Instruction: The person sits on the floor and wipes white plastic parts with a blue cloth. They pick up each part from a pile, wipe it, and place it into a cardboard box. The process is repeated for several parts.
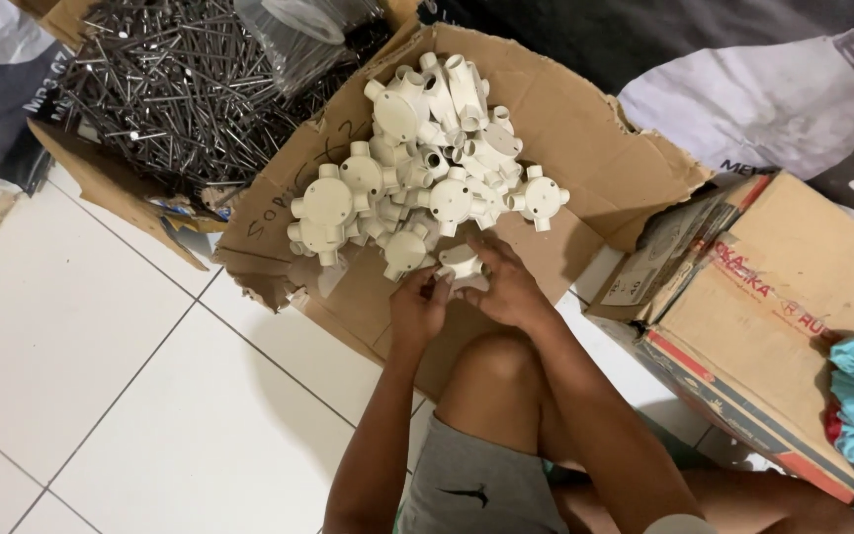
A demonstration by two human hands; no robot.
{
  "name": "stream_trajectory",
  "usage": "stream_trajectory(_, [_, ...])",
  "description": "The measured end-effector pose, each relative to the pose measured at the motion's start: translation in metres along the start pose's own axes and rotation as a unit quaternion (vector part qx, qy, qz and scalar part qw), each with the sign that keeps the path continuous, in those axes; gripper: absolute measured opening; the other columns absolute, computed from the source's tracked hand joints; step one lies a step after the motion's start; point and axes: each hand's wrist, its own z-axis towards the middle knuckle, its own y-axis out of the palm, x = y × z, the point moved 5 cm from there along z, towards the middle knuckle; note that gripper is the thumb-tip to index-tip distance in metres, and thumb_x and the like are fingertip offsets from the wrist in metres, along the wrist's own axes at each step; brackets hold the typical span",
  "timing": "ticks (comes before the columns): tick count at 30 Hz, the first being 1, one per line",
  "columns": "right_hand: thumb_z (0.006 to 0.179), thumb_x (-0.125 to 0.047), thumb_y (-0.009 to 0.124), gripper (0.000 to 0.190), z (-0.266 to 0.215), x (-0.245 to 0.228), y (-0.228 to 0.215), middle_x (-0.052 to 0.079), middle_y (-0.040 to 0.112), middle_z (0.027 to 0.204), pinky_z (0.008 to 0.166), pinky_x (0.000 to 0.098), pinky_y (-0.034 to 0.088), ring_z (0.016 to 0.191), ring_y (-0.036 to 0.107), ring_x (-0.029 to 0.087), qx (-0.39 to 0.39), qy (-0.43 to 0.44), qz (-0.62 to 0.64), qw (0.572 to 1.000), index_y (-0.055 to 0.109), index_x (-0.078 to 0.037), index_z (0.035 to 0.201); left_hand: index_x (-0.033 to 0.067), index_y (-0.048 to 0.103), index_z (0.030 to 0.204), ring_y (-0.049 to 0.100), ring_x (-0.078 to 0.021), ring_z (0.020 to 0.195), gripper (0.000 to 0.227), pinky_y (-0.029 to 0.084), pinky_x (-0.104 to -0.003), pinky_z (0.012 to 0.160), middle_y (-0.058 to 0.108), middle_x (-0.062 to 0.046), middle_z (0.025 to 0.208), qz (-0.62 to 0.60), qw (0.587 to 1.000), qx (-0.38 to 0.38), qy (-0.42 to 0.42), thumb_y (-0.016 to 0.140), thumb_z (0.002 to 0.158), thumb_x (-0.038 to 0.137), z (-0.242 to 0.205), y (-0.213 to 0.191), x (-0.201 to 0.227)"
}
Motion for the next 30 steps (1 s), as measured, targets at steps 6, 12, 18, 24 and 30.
stream_trajectory(6, [0.063, -0.028, 0.085, 0.081, -0.010, 0.002, -0.003, 0.021, 0.049, 0.132, 0.090, 0.0391, 0.053, 0.112, 0.058, 0.035, 0.018, 0.013, 0.077, 0.997, 0.055, -0.010, 0.136, 0.0063, 0.073, 0.101, 0.064, -0.0179, 0.079, 0.026, 0.056, -0.038, 0.072, 0.067, -0.010, 0.080, -0.086, 0.996, -0.028, 0.027, 0.079, 0.083, 0.024, -0.007, -0.010, -0.015])
stream_trajectory(12, [0.058, -0.016, 0.084, 0.082, -0.020, 0.001, 0.000, 0.022, 0.051, 0.130, 0.098, 0.0436, 0.050, 0.118, 0.054, 0.041, 0.104, -0.121, 0.061, 0.985, 0.054, -0.003, 0.134, 0.0083, 0.050, 0.137, 0.052, -0.0398, 0.123, 0.068, 0.047, -0.050, 0.099, 0.051, -0.019, 0.131, -0.043, 0.993, -0.090, 0.060, 0.081, 0.079, 0.023, -0.036, -0.029, 0.044])
stream_trajectory(18, [0.055, -0.008, 0.087, 0.086, -0.048, -0.023, -0.024, 0.018, 0.050, 0.137, 0.105, 0.0435, 0.044, 0.125, 0.051, 0.039, 0.159, -0.203, 0.065, 0.964, 0.054, -0.009, 0.134, 0.0027, 0.040, 0.144, 0.045, -0.0412, 0.129, 0.097, 0.040, -0.053, 0.105, 0.045, -0.025, 0.137, -0.069, 0.980, -0.139, 0.122, 0.091, 0.064, 0.025, -0.049, -0.021, 0.082])
stream_trajectory(24, [0.062, -0.017, 0.089, 0.078, -0.098, -0.015, -0.065, 0.019, 0.050, 0.140, 0.101, 0.0461, 0.047, 0.121, 0.054, 0.040, 0.263, -0.276, 0.050, 0.923, 0.057, -0.009, 0.132, 0.0005, 0.046, 0.139, 0.050, -0.0389, 0.124, 0.097, 0.043, -0.050, 0.101, 0.046, -0.024, 0.135, -0.081, 0.960, -0.149, 0.225, 0.095, 0.059, 0.027, -0.074, 0.006, 0.116])
stream_trajectory(30, [0.067, -0.032, 0.088, 0.074, -0.190, 0.009, -0.118, 0.021, 0.051, 0.139, 0.100, 0.0454, 0.046, 0.123, 0.054, 0.040, 0.349, -0.259, 0.033, 0.900, 0.059, -0.008, 0.131, -0.0049, 0.042, 0.140, 0.047, -0.0405, 0.128, 0.107, 0.041, -0.047, 0.105, 0.043, -0.028, 0.137, -0.084, 0.909, -0.204, 0.353, 0.097, 0.052, 0.023, -0.127, 0.074, 0.152])
